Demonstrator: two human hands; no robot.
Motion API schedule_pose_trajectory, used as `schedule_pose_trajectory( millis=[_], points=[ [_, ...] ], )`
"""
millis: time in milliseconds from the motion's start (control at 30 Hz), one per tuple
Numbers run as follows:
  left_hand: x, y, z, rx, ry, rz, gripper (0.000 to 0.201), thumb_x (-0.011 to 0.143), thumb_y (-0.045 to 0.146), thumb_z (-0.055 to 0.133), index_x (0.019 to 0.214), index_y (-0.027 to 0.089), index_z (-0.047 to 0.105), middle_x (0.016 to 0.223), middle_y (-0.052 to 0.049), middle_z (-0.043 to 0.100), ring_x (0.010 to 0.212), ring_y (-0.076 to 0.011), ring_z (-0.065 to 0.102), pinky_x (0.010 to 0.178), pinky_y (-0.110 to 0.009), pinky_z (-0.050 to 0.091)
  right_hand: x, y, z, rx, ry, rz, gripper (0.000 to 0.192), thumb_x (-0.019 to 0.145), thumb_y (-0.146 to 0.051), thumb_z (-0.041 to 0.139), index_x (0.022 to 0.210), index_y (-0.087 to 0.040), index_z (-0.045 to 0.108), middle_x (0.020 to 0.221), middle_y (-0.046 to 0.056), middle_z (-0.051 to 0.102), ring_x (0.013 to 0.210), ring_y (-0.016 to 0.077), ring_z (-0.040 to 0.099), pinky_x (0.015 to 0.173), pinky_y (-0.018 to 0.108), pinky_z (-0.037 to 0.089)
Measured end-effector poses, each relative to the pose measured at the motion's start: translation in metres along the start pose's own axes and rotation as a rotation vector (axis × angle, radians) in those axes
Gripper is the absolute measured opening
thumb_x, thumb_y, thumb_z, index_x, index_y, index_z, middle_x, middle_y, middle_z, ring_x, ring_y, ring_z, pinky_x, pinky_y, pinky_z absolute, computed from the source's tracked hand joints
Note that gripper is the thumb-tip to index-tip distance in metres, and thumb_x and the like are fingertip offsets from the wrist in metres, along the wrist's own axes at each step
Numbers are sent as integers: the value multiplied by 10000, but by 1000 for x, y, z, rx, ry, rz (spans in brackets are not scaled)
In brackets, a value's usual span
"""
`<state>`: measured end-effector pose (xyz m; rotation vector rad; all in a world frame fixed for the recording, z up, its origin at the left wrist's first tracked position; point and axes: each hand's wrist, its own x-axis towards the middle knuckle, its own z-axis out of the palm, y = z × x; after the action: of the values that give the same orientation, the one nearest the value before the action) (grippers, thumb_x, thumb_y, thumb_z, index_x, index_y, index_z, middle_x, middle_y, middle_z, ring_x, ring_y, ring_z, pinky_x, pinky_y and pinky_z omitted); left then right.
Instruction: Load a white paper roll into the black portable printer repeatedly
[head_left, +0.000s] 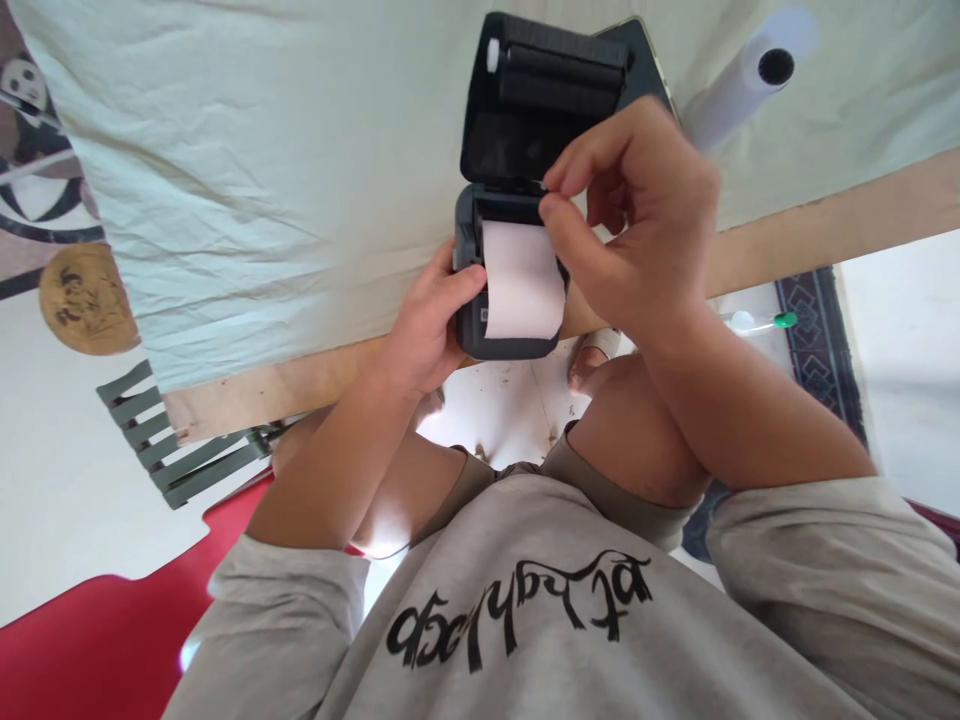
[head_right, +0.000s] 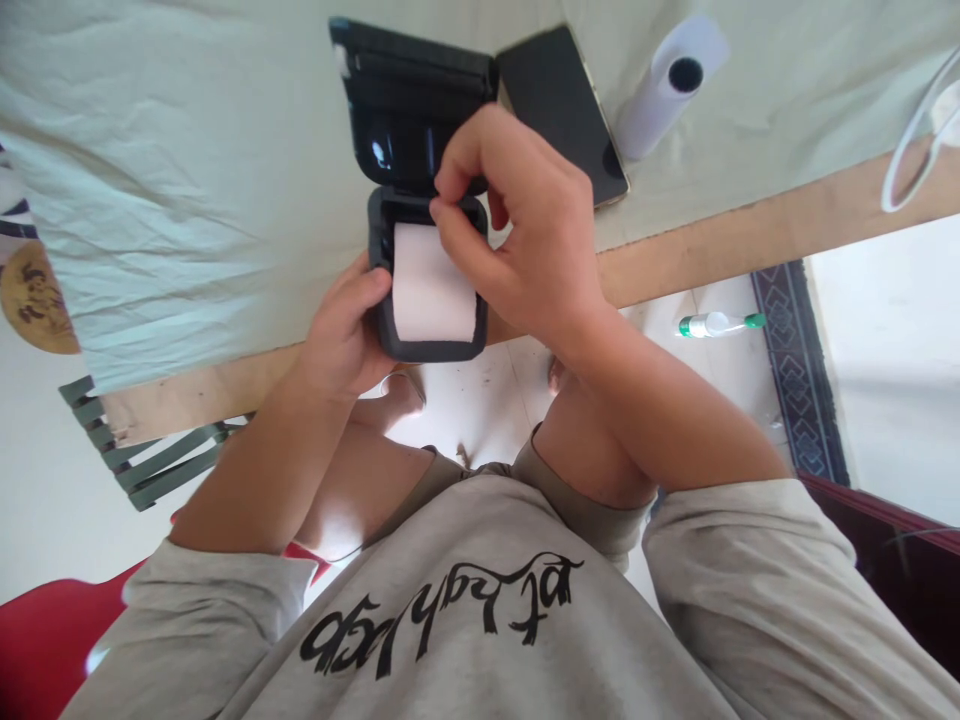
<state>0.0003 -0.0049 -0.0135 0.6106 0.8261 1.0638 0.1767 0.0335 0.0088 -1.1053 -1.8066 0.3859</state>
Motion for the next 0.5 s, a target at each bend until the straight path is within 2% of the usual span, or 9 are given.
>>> schedule_pose_trajectory(
  millis=[100, 200, 267, 400, 500],
  points=[
    [0, 1, 0, 5, -24, -24, 250, 887, 299, 717, 1105, 195, 652, 959, -32, 736, 1149, -265, 719, 957, -395, 624, 2, -8, -7, -295, -218, -48, 54, 875, -270, 595, 830, -274, 624, 925, 18, 729, 815, 220, 640, 704, 387, 499],
    [-1, 2, 0, 14, -19, -62, 273, 895, 325, 711, 1135, 215, 642, 1016, -30, 724, 1116, -267, 725, 880, -371, 637, 6, -27, -15, -565, -502, 64, 229, 965, -304, 500, 966, -265, 725, 1108, 29, 750, 882, 244, 681, 662, 385, 422],
    [-2, 2, -1, 34, -9, -86, 330, 875, 356, 726, 1169, 233, 642, 1002, -25, 706, 1062, -274, 735, 786, -341, 634, 10, -39, -19, -692, -634, 143, 280, 985, -313, 465, 1036, -263, 736, 1124, 35, 749, 840, 246, 673, 634, 372, 356],
    [-2, 0, -2, 79, -2, -99, 408, 829, 388, 761, 1194, 244, 648, 970, -27, 683, 974, -275, 742, 683, -308, 597, 17, -46, -22, -738, -741, 200, 274, 911, -365, 561, 1140, -285, 690, 963, 59, 747, 716, 241, 604, 603, 333, 235],
    [-2, -1, -2, 66, -22, -77, 385, 844, 400, 753, 1173, 228, 647, 1014, -43, 707, 964, -280, 743, 671, -314, 586, 19, -42, -29, -525, -675, 242, 253, 783, -284, 679, 1034, -275, 657, 783, 28, 681, 628, 194, 541, 605, 323, 277]
  ],
)
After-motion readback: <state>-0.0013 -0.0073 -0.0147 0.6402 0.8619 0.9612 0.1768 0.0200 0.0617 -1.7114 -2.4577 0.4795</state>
